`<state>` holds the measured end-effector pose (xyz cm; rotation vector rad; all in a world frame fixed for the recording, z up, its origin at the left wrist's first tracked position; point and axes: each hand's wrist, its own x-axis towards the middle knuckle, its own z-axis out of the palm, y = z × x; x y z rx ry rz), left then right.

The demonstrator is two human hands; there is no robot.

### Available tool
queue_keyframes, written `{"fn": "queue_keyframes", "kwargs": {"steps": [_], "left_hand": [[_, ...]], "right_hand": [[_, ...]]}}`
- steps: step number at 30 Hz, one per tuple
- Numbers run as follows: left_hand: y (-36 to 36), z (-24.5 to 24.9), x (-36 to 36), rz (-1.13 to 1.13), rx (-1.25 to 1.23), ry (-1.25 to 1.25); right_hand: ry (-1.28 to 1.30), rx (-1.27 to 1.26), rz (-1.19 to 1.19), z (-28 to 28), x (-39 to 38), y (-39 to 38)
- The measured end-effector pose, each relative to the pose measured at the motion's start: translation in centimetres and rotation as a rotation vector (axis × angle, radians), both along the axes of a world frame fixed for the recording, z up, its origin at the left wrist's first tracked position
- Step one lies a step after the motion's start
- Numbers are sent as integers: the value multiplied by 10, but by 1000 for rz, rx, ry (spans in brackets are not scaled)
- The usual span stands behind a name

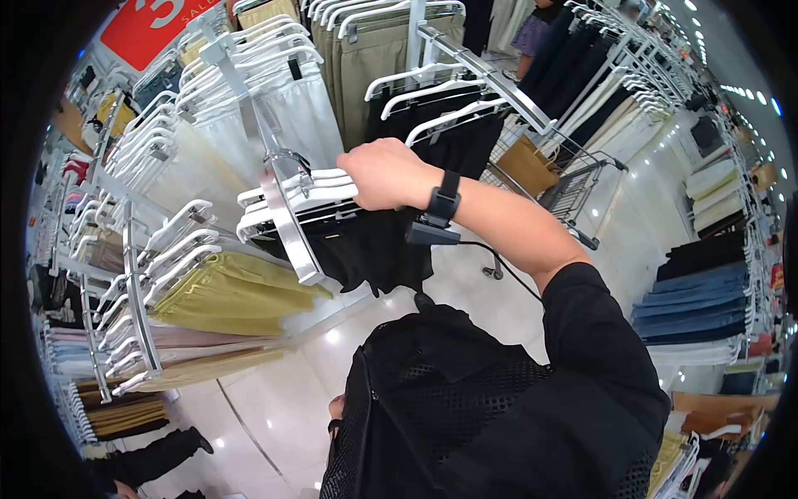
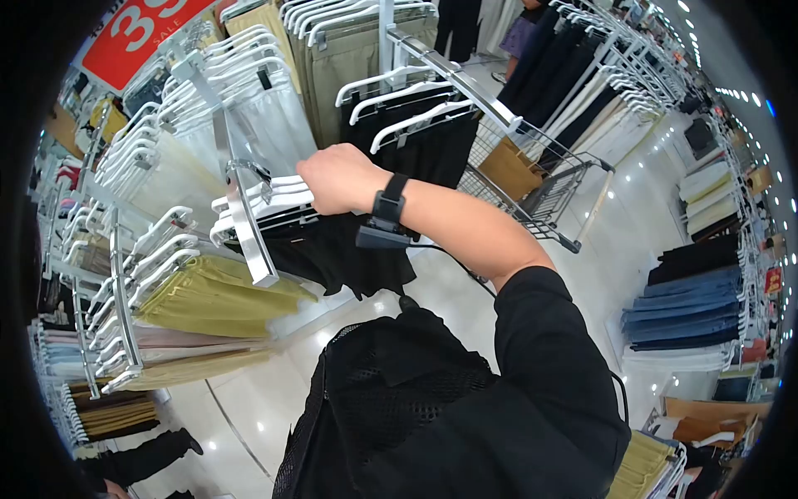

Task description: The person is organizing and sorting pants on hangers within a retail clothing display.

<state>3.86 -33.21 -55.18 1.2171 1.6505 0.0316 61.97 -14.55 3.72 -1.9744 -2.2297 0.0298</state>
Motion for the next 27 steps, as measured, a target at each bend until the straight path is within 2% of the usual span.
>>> {"fn": "queue_keyframes", "kwargs": {"steps": [1,3,5,10,11,13,20,23,27], "left_hand": [[0,0,-2,-27,1,-52],[7,76,27,-79,-1,-159],[4,57,48,206,-203,-305],[2,33,70,231,-422,-297],[4,26,70,175,-421,-260],[5,-19,57,209,-469,-263],[34,24,68,238,-381,-234],[38,29,86,228,-321,-137],[18,38,132,304,-316,-153]], "right_hand": [[-9,-8,-11,-2,1,-12],[0,-41,-44,-7,2,-38],[38,-81,-105,-16,3,-72],[125,-203,-296,-30,3,-164],[143,-221,-331,-30,5,-183],[163,-203,-385,-35,15,-219],[249,-122,-664,-56,78,-321],[257,-62,-739,-69,122,-355],[357,-35,-866,-86,186,-409]]}}
